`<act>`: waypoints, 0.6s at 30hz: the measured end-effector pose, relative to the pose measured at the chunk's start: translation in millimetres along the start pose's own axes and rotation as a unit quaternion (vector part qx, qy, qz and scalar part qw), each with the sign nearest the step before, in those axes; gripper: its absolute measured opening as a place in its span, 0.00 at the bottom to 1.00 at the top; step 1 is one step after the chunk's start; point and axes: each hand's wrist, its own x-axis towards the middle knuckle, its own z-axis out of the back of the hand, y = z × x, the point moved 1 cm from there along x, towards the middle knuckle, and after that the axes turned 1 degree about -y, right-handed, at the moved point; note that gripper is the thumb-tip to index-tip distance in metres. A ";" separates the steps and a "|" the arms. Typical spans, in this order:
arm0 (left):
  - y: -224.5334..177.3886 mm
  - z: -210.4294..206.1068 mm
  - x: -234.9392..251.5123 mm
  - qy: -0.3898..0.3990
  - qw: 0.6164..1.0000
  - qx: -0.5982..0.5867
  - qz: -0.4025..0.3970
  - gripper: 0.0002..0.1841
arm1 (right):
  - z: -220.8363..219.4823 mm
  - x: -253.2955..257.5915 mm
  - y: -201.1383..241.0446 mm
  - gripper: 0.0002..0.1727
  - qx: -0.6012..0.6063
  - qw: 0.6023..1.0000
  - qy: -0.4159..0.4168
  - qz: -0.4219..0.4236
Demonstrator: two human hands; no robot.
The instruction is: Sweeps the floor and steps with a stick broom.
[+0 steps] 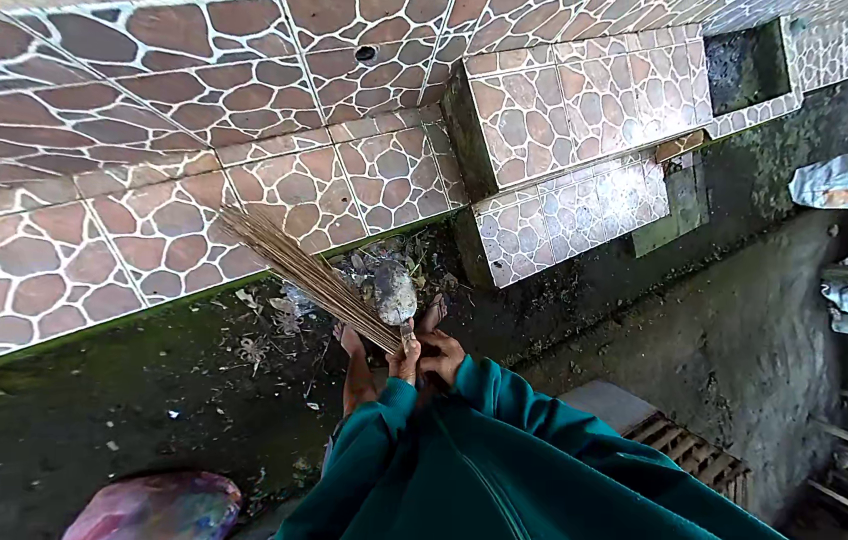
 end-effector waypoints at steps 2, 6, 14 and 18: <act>-4.4 -3.0 2.0 -0.029 0.999 0.017 0.029 0.23 | -1.4 4.4 -2.3 0.28 0.002 1.000 -0.010 -0.004; -31.8 -9.6 -3.9 -0.026 0.996 0.068 0.053 0.25 | 0.1 14.7 3.5 0.23 0.134 0.986 -0.040 -0.093; 14.1 23.6 27.2 -0.053 0.994 0.092 -0.039 0.34 | 94.6 82.3 48.4 0.25 -0.106 0.975 -0.109 -0.164; 39.7 47.1 25.7 -0.088 0.991 0.083 -0.055 0.34 | 193.8 180.6 47.2 0.32 -0.437 0.891 -0.123 -0.021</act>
